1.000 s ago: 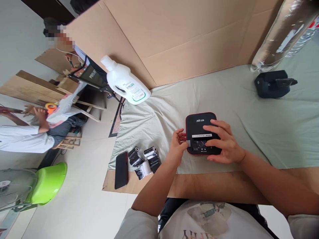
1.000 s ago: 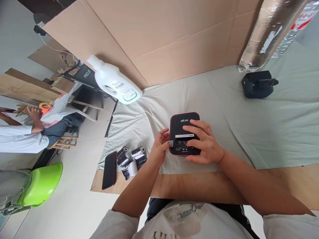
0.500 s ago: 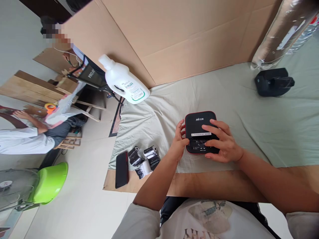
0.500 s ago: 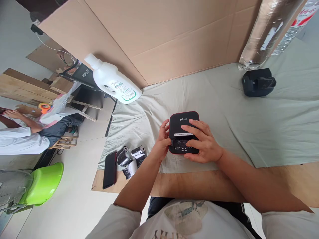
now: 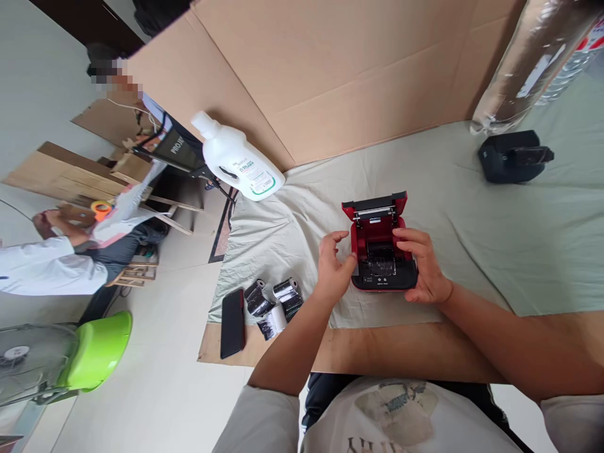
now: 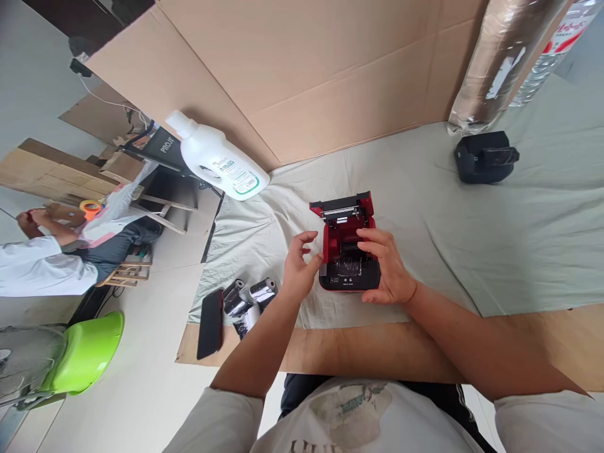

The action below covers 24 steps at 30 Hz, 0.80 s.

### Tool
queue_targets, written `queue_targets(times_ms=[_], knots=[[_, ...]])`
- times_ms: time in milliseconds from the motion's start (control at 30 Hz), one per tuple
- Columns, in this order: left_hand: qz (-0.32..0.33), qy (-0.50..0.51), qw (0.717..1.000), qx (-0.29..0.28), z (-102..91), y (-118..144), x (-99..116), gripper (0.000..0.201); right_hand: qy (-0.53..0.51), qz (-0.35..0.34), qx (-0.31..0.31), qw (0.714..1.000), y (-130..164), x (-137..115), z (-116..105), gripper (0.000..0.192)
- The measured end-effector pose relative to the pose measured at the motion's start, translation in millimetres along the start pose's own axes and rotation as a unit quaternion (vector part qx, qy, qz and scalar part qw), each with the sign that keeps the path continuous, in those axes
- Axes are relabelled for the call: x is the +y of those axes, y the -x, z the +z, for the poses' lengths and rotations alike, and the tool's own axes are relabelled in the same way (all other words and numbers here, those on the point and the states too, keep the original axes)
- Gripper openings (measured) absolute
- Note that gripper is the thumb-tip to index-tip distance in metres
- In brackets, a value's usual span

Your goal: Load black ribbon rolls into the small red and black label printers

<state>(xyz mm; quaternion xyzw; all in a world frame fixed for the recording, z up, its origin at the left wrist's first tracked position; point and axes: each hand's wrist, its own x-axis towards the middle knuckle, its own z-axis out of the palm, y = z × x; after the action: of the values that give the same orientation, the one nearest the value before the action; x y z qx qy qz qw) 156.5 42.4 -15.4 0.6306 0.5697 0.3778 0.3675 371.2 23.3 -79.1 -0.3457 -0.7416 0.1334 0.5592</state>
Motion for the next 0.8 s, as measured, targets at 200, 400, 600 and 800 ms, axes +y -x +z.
queue_targets(times_ms=[200,400,600,800], knots=[[0.140,-0.243,0.938,-0.203,22.3,-31.4,34.0,0.030,0.027,-0.026,0.016,0.999,0.9,0.5,3.6,0.072],[0.138,-0.365,0.864,-0.319,46.9,-51.4,33.2,0.031,0.034,-0.038,0.014,0.999,2.7,2.0,2.9,0.065],[0.140,-0.285,0.912,-0.259,39.8,-45.1,32.3,0.031,0.039,-0.021,0.009,0.999,5.0,1.5,2.0,0.061],[0.121,-0.008,0.981,-0.152,0.3,-9.7,31.3,0.026,0.028,-0.036,0.020,0.999,0.7,-2.1,0.6,0.058]])
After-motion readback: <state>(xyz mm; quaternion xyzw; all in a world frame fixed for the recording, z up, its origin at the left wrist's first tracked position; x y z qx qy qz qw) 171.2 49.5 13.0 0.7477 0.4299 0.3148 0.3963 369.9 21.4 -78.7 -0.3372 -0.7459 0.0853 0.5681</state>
